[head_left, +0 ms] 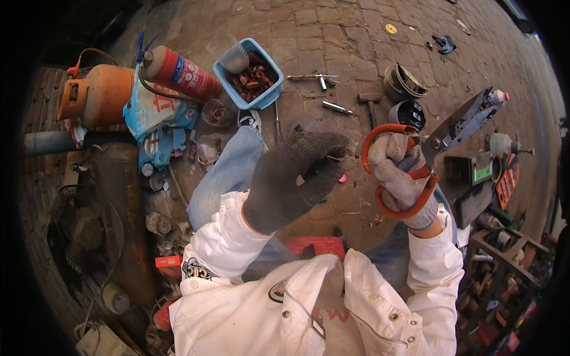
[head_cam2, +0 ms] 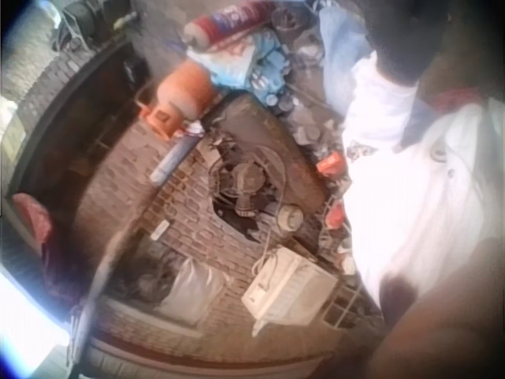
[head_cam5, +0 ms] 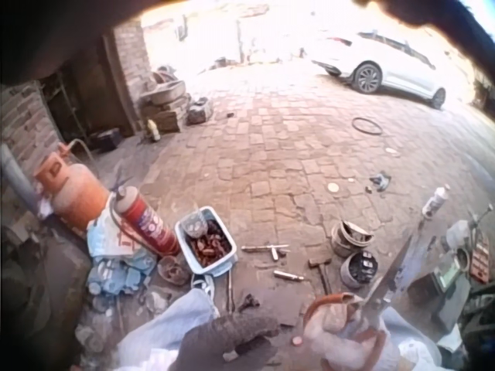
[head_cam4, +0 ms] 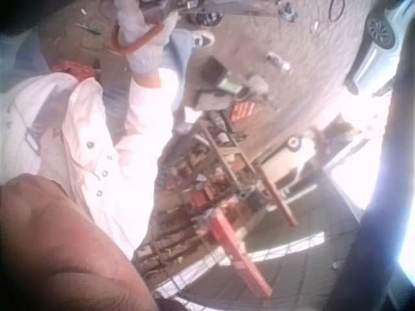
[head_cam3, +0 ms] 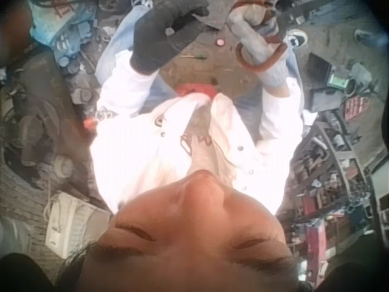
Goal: The person uses orange-handled tin snips to cut a small metal piece while sitting on the ground. They repeatedly reposition the metal and snips to make successive cuts.
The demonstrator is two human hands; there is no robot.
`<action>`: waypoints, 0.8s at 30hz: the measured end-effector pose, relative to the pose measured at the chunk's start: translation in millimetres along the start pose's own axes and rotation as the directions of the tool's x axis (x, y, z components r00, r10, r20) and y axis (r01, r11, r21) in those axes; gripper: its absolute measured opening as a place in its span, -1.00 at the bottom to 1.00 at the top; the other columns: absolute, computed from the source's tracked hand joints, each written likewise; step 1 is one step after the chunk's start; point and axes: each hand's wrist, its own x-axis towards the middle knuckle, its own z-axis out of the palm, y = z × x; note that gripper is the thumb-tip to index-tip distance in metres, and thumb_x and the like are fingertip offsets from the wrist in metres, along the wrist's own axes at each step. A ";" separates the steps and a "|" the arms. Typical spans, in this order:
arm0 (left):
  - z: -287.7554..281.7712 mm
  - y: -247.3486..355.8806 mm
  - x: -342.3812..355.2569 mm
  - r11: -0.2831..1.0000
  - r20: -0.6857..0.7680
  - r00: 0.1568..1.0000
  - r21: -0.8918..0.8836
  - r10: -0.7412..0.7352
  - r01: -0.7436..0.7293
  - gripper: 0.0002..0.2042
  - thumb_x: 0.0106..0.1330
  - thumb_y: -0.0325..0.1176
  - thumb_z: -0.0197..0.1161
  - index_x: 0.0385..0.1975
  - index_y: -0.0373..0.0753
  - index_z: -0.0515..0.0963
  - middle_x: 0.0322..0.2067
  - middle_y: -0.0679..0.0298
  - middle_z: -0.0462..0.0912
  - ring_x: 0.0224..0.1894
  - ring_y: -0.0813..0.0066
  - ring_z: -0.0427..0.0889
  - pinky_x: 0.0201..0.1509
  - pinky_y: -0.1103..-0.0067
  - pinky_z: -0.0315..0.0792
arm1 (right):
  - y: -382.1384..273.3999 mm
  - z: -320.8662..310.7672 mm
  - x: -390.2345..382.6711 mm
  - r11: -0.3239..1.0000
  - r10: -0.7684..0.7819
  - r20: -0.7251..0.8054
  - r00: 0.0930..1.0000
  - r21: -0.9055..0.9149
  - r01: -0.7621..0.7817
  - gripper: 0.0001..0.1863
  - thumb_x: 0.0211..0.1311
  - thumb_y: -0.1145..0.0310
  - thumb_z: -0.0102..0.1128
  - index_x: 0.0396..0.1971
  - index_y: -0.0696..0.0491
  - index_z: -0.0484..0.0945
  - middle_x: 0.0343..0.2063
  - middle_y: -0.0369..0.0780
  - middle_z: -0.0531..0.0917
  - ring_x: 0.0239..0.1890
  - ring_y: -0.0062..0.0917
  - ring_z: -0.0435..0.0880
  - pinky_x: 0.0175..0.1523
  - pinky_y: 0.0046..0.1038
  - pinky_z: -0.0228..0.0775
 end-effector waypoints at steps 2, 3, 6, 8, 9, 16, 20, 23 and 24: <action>-0.6 2.4 0.3 1.000 -0.026 0.999 0.014 0.027 -0.026 -0.72 0.18 -0.57 0.33 -0.09 -0.28 0.60 -0.29 0.31 0.68 -0.37 0.66 0.60 -0.29 0.66 0.47 | 0.0 2.9 -1.1 0.999 0.028 -0.018 0.999 0.016 -0.027 -0.84 0.18 0.59 0.26 -0.28 0.12 0.49 -0.35 -0.26 0.58 -0.36 -0.60 0.55 -0.26 -0.60 0.41; -0.6 3.6 0.0 1.000 -0.035 0.999 0.004 0.023 -0.022 -0.73 0.17 -0.57 0.34 -0.11 -0.28 0.60 -0.30 0.32 0.67 -0.38 0.65 0.60 -0.30 0.66 0.47 | -0.4 4.4 -2.0 0.999 0.038 -0.027 0.999 0.017 -0.037 -0.84 0.17 0.59 0.27 -0.30 0.12 0.47 -0.35 -0.26 0.57 -0.36 -0.60 0.55 -0.26 -0.60 0.40; 0.7 5.5 0.4 0.995 -0.086 0.992 0.049 0.088 -0.084 -0.78 0.15 -0.56 0.36 -0.19 -0.26 0.62 -0.31 0.29 0.67 -0.39 0.60 0.61 -0.30 0.63 0.47 | -2.6 7.7 -3.9 0.970 0.121 -0.072 0.990 0.221 -0.102 -0.82 0.15 0.58 0.28 -0.31 0.09 0.45 -0.34 -0.28 0.55 -0.33 -0.63 0.52 -0.26 -0.59 0.39; 1.3 5.9 0.7 0.984 -0.123 0.982 0.121 0.143 -0.128 -0.79 0.12 -0.55 0.38 -0.23 -0.25 0.63 -0.31 0.26 0.68 -0.39 0.53 0.62 -0.30 0.60 0.48 | -5.2 7.5 -3.7 0.991 0.085 -0.031 0.996 0.102 -0.081 -0.81 0.15 0.58 0.27 -0.31 0.07 0.45 -0.33 -0.30 0.54 -0.31 -0.64 0.50 -0.25 -0.59 0.38; 1.3 6.0 0.9 0.976 -0.139 0.977 0.165 0.163 -0.140 -0.79 0.11 -0.55 0.38 -0.24 -0.25 0.64 -0.32 0.24 0.68 -0.39 0.49 0.63 -0.29 0.58 0.49 | -6.4 7.2 -3.1 0.998 0.059 -0.006 0.998 0.037 -0.059 -0.81 0.14 0.58 0.27 -0.31 0.07 0.45 -0.32 -0.31 0.54 -0.30 -0.65 0.50 -0.24 -0.59 0.37; -3.8 1.4 -0.2 0.908 -0.136 0.948 0.352 0.289 -0.227 -0.81 0.06 -0.52 0.41 -0.30 -0.22 0.67 -0.34 0.18 0.70 -0.37 0.31 0.65 -0.26 0.49 0.53 | -10.4 9.9 1.9 0.982 0.125 0.003 0.992 0.141 -0.124 -0.79 0.13 0.59 0.25 -0.41 0.02 0.38 -0.39 -0.34 0.51 -0.41 -0.68 0.42 -0.27 -0.64 0.27; -5.8 -9.1 2.1 0.860 -0.238 0.915 0.477 0.325 -0.182 -0.82 0.09 -0.56 0.39 -0.29 -0.27 0.65 -0.34 0.19 0.70 -0.37 0.43 0.66 -0.27 0.56 0.52 | -18.5 7.5 0.0 0.971 0.202 -0.017 0.979 0.132 -0.198 -0.76 0.10 0.56 0.28 -0.44 0.00 0.35 -0.44 -0.34 0.50 -0.43 -0.69 0.41 -0.30 -0.62 0.27; -14.7 -18.3 8.3 0.953 -0.449 0.866 0.290 0.220 -0.092 -0.81 0.10 -0.58 0.37 -0.27 -0.28 0.64 -0.35 0.17 0.69 -0.35 0.40 0.66 -0.25 0.55 0.52 | -22.3 2.1 1.8 0.965 0.192 -0.058 0.980 0.195 -0.177 -0.75 0.08 0.51 0.33 -0.45 -0.01 0.36 -0.45 -0.34 0.51 -0.45 -0.70 0.41 -0.33 -0.61 0.27; -17.2 -20.1 10.9 0.980 -0.519 0.837 0.177 0.174 -0.094 -0.80 0.08 -0.58 0.37 -0.27 -0.26 0.65 -0.37 0.16 0.69 -0.34 0.31 0.67 -0.22 0.52 0.54 | -22.7 0.2 3.1 0.959 0.168 -0.056 0.984 0.239 -0.150 -0.75 0.07 0.49 0.34 -0.45 -0.01 0.36 -0.45 -0.34 0.51 -0.45 -0.70 0.41 -0.33 -0.61 0.28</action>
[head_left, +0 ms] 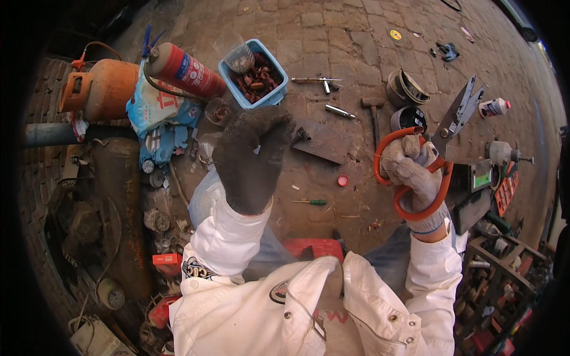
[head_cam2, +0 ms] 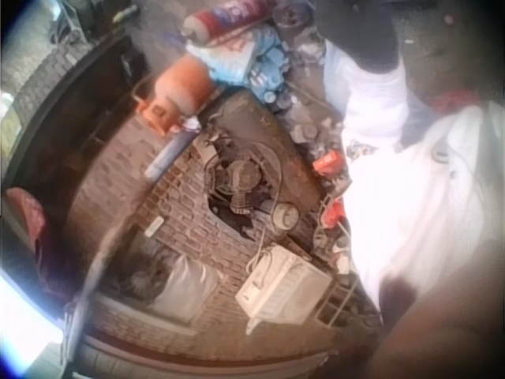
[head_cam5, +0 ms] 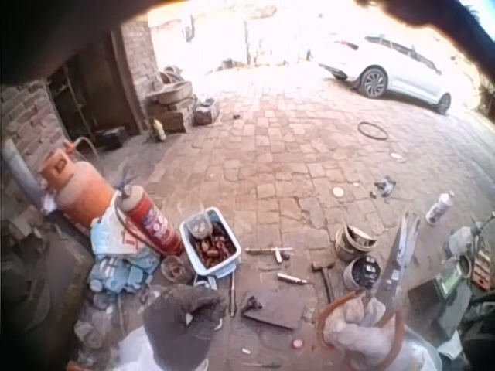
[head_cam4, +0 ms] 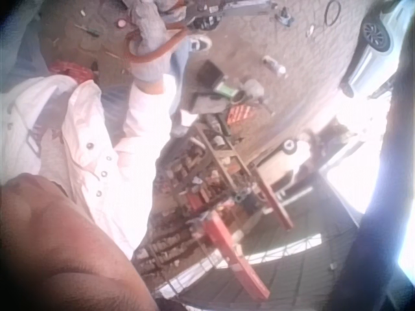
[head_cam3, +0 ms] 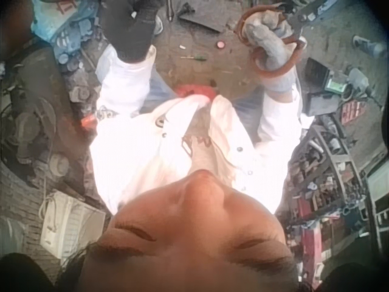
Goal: The person uses orange-handled tin snips to cut a small metal piece while sitting on the ground. They repeatedly reposition the metal and snips to make successive cuts.
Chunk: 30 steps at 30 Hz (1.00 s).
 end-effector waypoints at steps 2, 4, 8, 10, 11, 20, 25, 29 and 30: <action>-2.1 0.3 3.0 0.993 -0.057 0.996 -0.100 -0.069 0.063 -0.78 0.06 -0.59 0.34 -0.26 -0.27 0.65 -0.28 0.12 0.67 -0.23 0.23 0.67 -0.14 0.45 0.54 | -0.3 -1.7 1.3 0.998 0.020 -0.079 0.997 -0.051 -0.024 -0.78 0.09 0.49 0.33 -0.43 0.01 0.39 -0.45 -0.34 0.51 -0.46 -0.70 0.41 -0.34 -0.61 0.27; 2.4 5.9 1.5 0.948 -0.051 0.956 0.153 0.289 -0.278 -0.78 0.05 -0.54 0.36 -0.26 -0.25 0.66 -0.19 0.12 0.65 -0.15 0.20 0.64 -0.08 0.41 0.52 | 1.2 -1.1 0.1 0.995 0.036 -0.124 0.992 -0.093 -0.047 -0.81 0.11 0.48 0.32 -0.40 0.02 0.42 -0.45 -0.35 0.50 -0.47 -0.70 0.40 -0.35 -0.61 0.26; 21.7 16.2 -2.7 0.851 0.220 0.848 0.114 0.482 -0.513 -0.68 -0.04 -0.47 0.42 -0.21 -0.20 0.64 -0.15 0.14 0.60 -0.07 0.12 0.60 0.00 0.33 0.48 | 8.5 4.7 -1.7 0.987 0.088 -0.125 0.988 -0.124 -0.104 -0.85 0.16 0.49 0.29 -0.36 0.03 0.46 -0.45 -0.35 0.50 -0.47 -0.70 0.40 -0.35 -0.62 0.23; 32.0 17.4 -5.3 0.870 0.261 0.845 0.040 0.466 -0.492 -0.65 -0.08 -0.49 0.43 -0.21 -0.18 0.63 -0.23 0.16 0.61 -0.13 0.13 0.60 -0.04 0.35 0.48 | 11.9 7.9 0.4 0.989 0.096 -0.076 0.992 -0.102 -0.103 -0.86 0.16 0.48 0.29 -0.35 0.03 0.48 -0.45 -0.35 0.49 -0.47 -0.69 0.40 -0.36 -0.63 0.20; 36.0 16.2 -5.4 0.869 0.262 0.842 0.020 0.472 -0.494 -0.66 -0.11 -0.49 0.43 -0.23 -0.18 0.63 -0.26 0.17 0.61 -0.16 0.14 0.60 -0.07 0.36 0.48 | 13.1 9.5 2.0 0.988 0.120 -0.067 0.991 -0.090 -0.125 -0.86 0.16 0.47 0.29 -0.35 0.03 0.48 -0.45 -0.36 0.50 -0.47 -0.69 0.41 -0.36 -0.63 0.21; 34.6 13.0 -13.8 0.907 0.305 0.875 0.074 0.376 -0.415 -0.74 -0.13 -0.53 0.36 -0.37 -0.15 0.59 -0.39 0.28 0.59 -0.32 0.25 0.57 -0.20 0.37 0.44 | 11.8 24.7 -5.0 0.944 0.288 -0.169 0.943 -0.114 -0.309 -0.87 0.15 0.40 0.32 -0.39 0.05 0.52 -0.51 -0.36 0.50 -0.49 -0.67 0.42 -0.36 -0.59 0.22; 32.9 3.0 -4.2 0.950 0.454 0.844 -0.021 0.286 -0.311 -0.81 -0.02 -0.50 0.34 -0.36 -0.19 0.59 -0.39 0.23 0.59 -0.31 0.24 0.58 -0.16 0.41 0.45 | 18.4 13.7 -5.2 0.944 0.288 -0.024 0.957 0.173 -0.280 -0.87 0.20 0.44 0.26 -0.44 0.19 0.55 -0.56 -0.33 0.47 -0.49 -0.66 0.42 -0.35 -0.61 0.24; 31.8 -1.2 -2.6 0.986 0.571 0.808 -0.156 0.142 -0.063 -0.86 0.11 -0.46 0.33 -0.32 -0.24 0.60 -0.37 0.20 0.59 -0.31 0.28 0.58 -0.16 0.46 0.45 | 26.2 -0.8 1.6 0.859 0.401 -0.012 0.916 0.352 -0.372 -0.83 0.20 0.47 0.25 -0.34 0.30 0.59 -0.55 -0.32 0.43 -0.49 -0.65 0.38 -0.35 -0.61 0.22; 31.8 -1.7 -3.1 0.984 0.575 0.805 -0.169 0.148 -0.060 -0.86 0.14 -0.45 0.32 -0.31 -0.25 0.61 -0.36 0.19 0.59 -0.31 0.31 0.58 -0.16 0.48 0.45 | 27.7 -2.7 2.0 0.844 0.414 -0.028 0.910 0.387 -0.372 -0.81 0.20 0.46 0.25 -0.31 0.30 0.61 -0.54 -0.32 0.43 -0.49 -0.65 0.38 -0.35 -0.61 0.22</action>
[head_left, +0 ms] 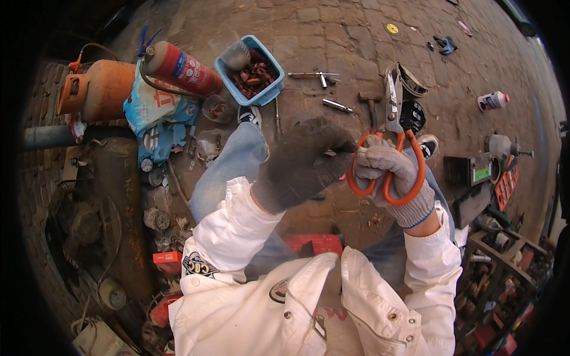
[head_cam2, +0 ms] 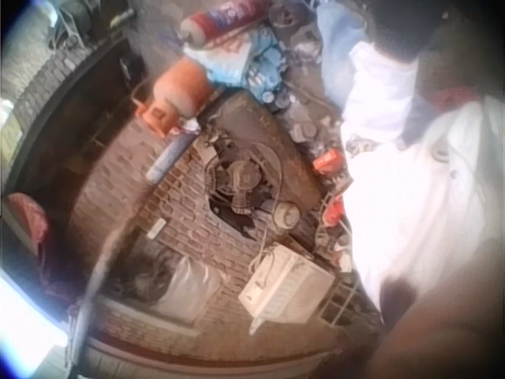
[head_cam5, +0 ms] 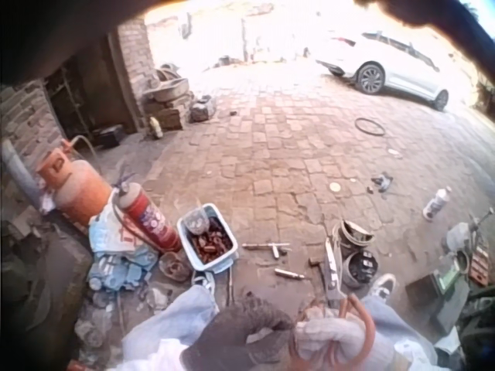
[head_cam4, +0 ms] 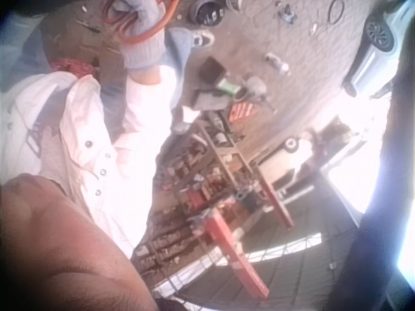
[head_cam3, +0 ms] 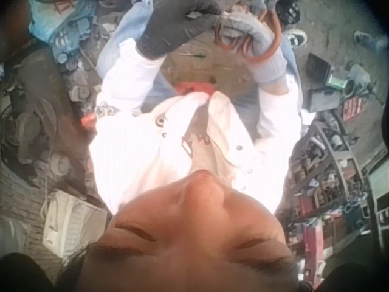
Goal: The person uses orange-handled tin snips to cut a small metal piece while sitting on the ground. They repeatedly reposition the metal and snips to make successive cuts.
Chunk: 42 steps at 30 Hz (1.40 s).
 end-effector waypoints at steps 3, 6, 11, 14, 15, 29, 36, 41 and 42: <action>0.4 -0.5 -2.5 0.992 -0.010 0.993 -0.036 -0.118 0.117 -0.84 0.18 -0.44 0.31 -0.26 -0.30 0.63 -0.35 0.22 0.63 -0.34 0.47 0.57 -0.21 0.53 0.46 | 2.5 -2.0 1.1 0.942 -0.202 0.120 0.972 -0.249 0.226 -0.78 0.23 0.43 0.23 -0.25 0.30 0.63 -0.53 -0.34 0.42 -0.48 -0.66 0.37 -0.35 -0.61 0.21; 0.9 -0.9 -5.0 0.907 -0.031 0.920 -0.183 -0.391 0.379 -0.79 0.21 -0.41 0.33 -0.21 -0.36 0.63 -0.36 0.27 0.66 -0.38 0.62 0.54 -0.29 0.62 0.44 | 0.8 -0.5 3.3 0.922 -0.173 0.039 0.984 -0.344 0.176 -0.79 0.25 0.40 0.23 -0.27 0.26 0.64 -0.54 -0.37 0.40 -0.48 -0.67 0.35 -0.35 -0.61 0.20; -3.5 -2.0 -4.6 0.815 -0.017 0.859 -0.326 -0.511 0.478 -0.79 0.20 -0.39 0.30 -0.25 -0.41 0.63 -0.42 0.16 0.69 -0.42 0.54 0.62 -0.32 0.60 0.47 | -5.8 1.9 11.9 0.936 -0.113 0.005 0.994 -0.335 0.108 -0.79 0.29 0.36 0.21 -0.27 0.22 0.63 -0.54 -0.36 0.44 -0.46 -0.68 0.37 -0.36 -0.62 0.22; -5.3 0.0 -2.7 0.838 -0.027 0.870 -0.283 -0.492 0.466 -0.79 0.19 -0.39 0.27 -0.28 -0.41 0.64 -0.43 0.09 0.71 -0.42 0.46 0.68 -0.29 0.55 0.51 | -10.0 1.8 11.6 0.928 -0.042 0.066 0.997 -0.368 0.063 -0.75 0.34 0.33 0.16 -0.23 0.24 0.59 -0.47 -0.29 0.55 -0.43 -0.67 0.45 -0.33 -0.66 0.32; -5.9 1.1 -2.2 0.840 -0.026 0.868 -0.268 -0.496 0.472 -0.79 0.19 -0.39 0.27 -0.28 -0.41 0.64 -0.43 0.09 0.71 -0.42 0.47 0.68 -0.30 0.55 0.51 | -10.3 1.7 7.9 0.907 -0.048 0.020 0.999 -0.417 0.052 -0.76 0.34 0.32 0.16 -0.24 0.23 0.59 -0.47 -0.29 0.56 -0.42 -0.67 0.48 -0.33 -0.66 0.33; -5.8 4.4 -1.1 0.762 0.060 0.846 -0.403 -0.530 0.506 -0.82 0.20 -0.41 0.31 -0.29 -0.40 0.62 -0.42 0.26 0.66 -0.41 0.63 0.57 -0.32 0.64 0.45 | -5.5 16.6 1.7 0.630 -0.300 -0.029 0.953 -0.757 0.176 -0.69 0.11 0.34 0.44 -0.22 0.16 0.55 -0.48 -0.38 0.54 -0.42 -0.73 0.49 -0.29 -0.58 0.38; 3.6 -29.5 -1.8 0.981 0.016 0.983 0.075 -0.183 0.181 -0.87 0.16 -0.44 0.31 -0.36 -0.38 0.63 -0.38 0.23 0.64 -0.33 0.54 0.57 -0.22 0.58 0.44 | -18.0 17.8 19.8 0.174 -0.400 0.149 0.905 -0.956 0.235 -0.68 0.07 0.27 0.49 -0.35 0.07 0.50 -0.53 -0.40 0.48 -0.50 -0.77 0.42 -0.41 -0.63 0.29; 5.7 -60.6 -5.3 0.714 0.097 0.834 -0.468 -0.543 0.520 -0.85 0.25 -0.42 0.30 -0.23 -0.29 0.62 -0.34 0.26 0.65 -0.34 0.41 0.62 -0.21 0.54 0.51 | -23.4 -11.2 30.0 0.610 -0.193 -0.071 0.979 -0.790 0.063 -0.71 0.15 0.28 0.43 -0.25 0.09 0.53 -0.47 -0.35 0.56 -0.43 -0.72 0.53 -0.38 -0.59 0.36; 5.7 -67.1 -6.0 0.547 0.133 0.785 -0.647 -0.605 0.531 -0.84 0.27 -0.41 0.30 -0.19 -0.27 0.61 -0.33 0.27 0.65 -0.34 0.39 0.63 -0.21 0.53 0.53 | -21.6 -17.1 33.7 0.686 -0.255 -0.052 0.966 -0.713 0.142 -0.71 0.17 0.32 0.39 -0.17 0.09 0.54 -0.43 -0.32 0.60 -0.40 -0.66 0.58 -0.36 -0.57 0.41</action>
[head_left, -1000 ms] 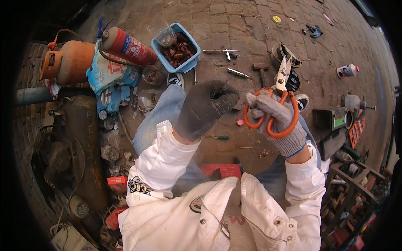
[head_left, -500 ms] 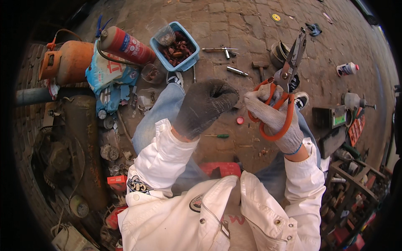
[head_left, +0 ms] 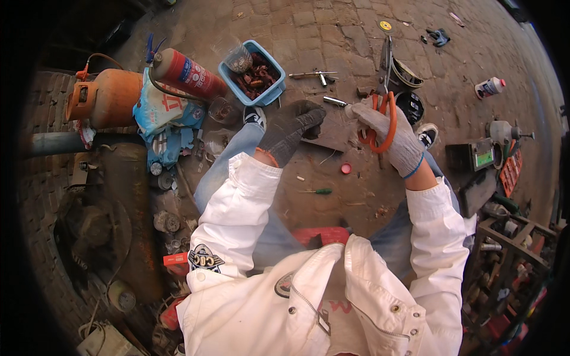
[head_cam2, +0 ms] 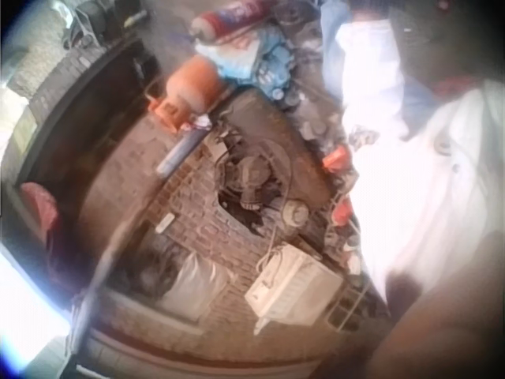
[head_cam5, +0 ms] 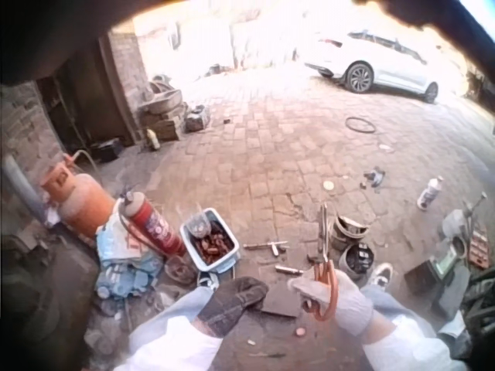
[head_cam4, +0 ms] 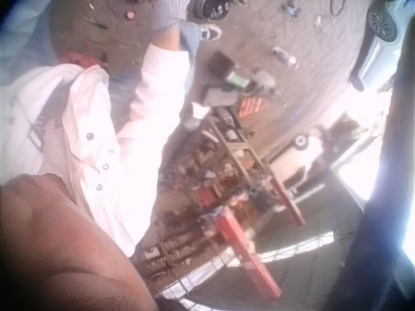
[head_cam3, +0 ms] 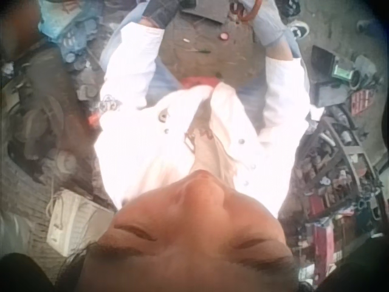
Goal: The person uses orange-handled tin snips to cut a small metal piece while sitting on the ground. They repeatedly reposition the metal and snips to make successive cuts.
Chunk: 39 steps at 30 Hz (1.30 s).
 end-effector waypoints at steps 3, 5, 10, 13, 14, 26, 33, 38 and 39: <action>-9.3 -8.6 7.6 0.875 -0.109 0.989 -0.482 -0.104 0.039 -0.88 0.36 -0.37 0.23 -0.17 -0.20 0.57 -0.40 0.32 0.61 -0.39 0.45 0.59 -0.28 0.56 0.51 | 10.6 -9.3 8.1 0.997 -0.071 -0.214 0.974 -0.043 0.063 -0.71 0.17 0.35 0.40 -0.15 0.09 0.54 -0.40 -0.31 0.61 -0.35 -0.66 0.57 -0.33 -0.57 0.43; -11.5 -8.8 8.9 0.781 -0.086 0.994 -0.625 -0.070 0.002 -0.90 0.34 -0.40 0.25 -0.20 -0.17 0.57 -0.39 0.32 0.62 -0.38 0.44 0.60 -0.33 0.56 0.51 | 14.7 -9.2 14.1 0.966 -0.200 -0.212 0.956 -0.208 0.156 -0.68 0.16 0.33 0.42 -0.17 0.10 0.51 -0.39 -0.33 0.61 -0.35 -0.65 0.57 -0.31 -0.57 0.44; -2.5 7.1 -5.6 0.766 -0.111 0.993 -0.642 -0.050 -0.033 -0.87 0.29 -0.40 0.30 -0.20 -0.12 0.55 -0.37 0.36 0.62 -0.36 0.46 0.61 -0.33 0.52 0.55 | 14.7 2.8 4.2 0.699 -0.309 -0.189 0.932 -0.710 0.087 -0.47 0.10 -0.02 0.42 -0.20 0.10 0.44 -0.45 -0.14 0.63 -0.40 -0.26 0.64 -0.27 -0.34 0.45; 4.8 17.8 -16.2 0.773 -0.156 0.988 -0.628 -0.013 -0.089 -0.86 0.29 -0.40 0.30 -0.19 -0.13 0.55 -0.36 0.37 0.61 -0.37 0.47 0.60 -0.33 0.50 0.56 | 11.7 14.9 -8.6 0.510 -0.336 -0.091 0.938 -0.854 0.100 -0.32 0.04 -0.23 0.35 -0.21 0.12 0.40 -0.49 -0.01 0.59 -0.38 -0.01 0.62 -0.26 -0.16 0.41; 6.3 19.8 -18.8 0.770 -0.159 0.987 -0.630 -0.002 -0.100 -0.86 0.29 -0.40 0.30 -0.19 -0.13 0.55 -0.36 0.37 0.60 -0.37 0.47 0.60 -0.34 0.49 0.56 | 10.3 18.5 -11.8 0.490 -0.332 -0.059 0.941 -0.863 0.119 -0.32 0.04 -0.23 0.36 -0.22 0.12 0.40 -0.48 0.00 0.59 -0.37 -0.01 0.62 -0.26 -0.16 0.41; 24.8 10.9 -32.2 0.885 -0.173 0.952 -0.356 0.252 -0.299 -0.82 0.35 -0.44 0.22 -0.10 -0.29 0.49 -0.30 0.27 0.62 -0.35 0.48 0.63 -0.28 0.58 0.58 | 8.5 47.4 -24.9 0.299 -0.608 0.132 0.783 -0.876 0.379 -0.47 -0.11 0.12 0.41 -0.16 0.11 0.49 -0.32 -0.18 0.61 -0.21 -0.26 0.61 -0.10 -0.24 0.33; 37.1 13.3 -38.0 0.918 -0.193 0.933 -0.202 0.303 -0.340 -0.84 0.34 -0.46 0.21 -0.14 -0.34 0.49 -0.33 0.22 0.65 -0.38 0.50 0.64 -0.25 0.58 0.56 | 11.9 50.6 -25.2 0.255 -0.698 0.101 0.709 -0.890 0.378 -0.46 -0.21 0.13 0.46 -0.24 0.08 0.46 -0.36 -0.19 0.58 -0.27 -0.24 0.59 -0.17 -0.22 0.31; 39.7 12.6 -39.4 0.931 -0.229 0.928 -0.151 0.295 -0.333 -0.84 0.33 -0.47 0.20 -0.15 -0.34 0.49 -0.35 0.22 0.64 -0.42 0.51 0.61 -0.31 0.61 0.51 | 13.0 50.5 -27.0 0.250 -0.663 0.104 0.741 -0.902 0.351 -0.45 -0.21 0.10 0.47 -0.23 0.07 0.46 -0.37 -0.16 0.61 -0.33 -0.22 0.61 -0.20 -0.23 0.33; 39.8 13.8 -39.5 0.933 -0.220 0.929 -0.137 0.299 -0.333 -0.84 0.33 -0.47 0.20 -0.15 -0.34 0.48 -0.35 0.22 0.64 -0.42 0.52 0.61 -0.32 0.62 0.50 | 11.3 50.7 -27.9 0.282 -0.624 0.095 0.776 -0.899 0.336 -0.45 -0.17 0.09 0.46 -0.23 0.08 0.46 -0.38 -0.15 0.62 -0.34 -0.20 0.62 -0.22 -0.21 0.35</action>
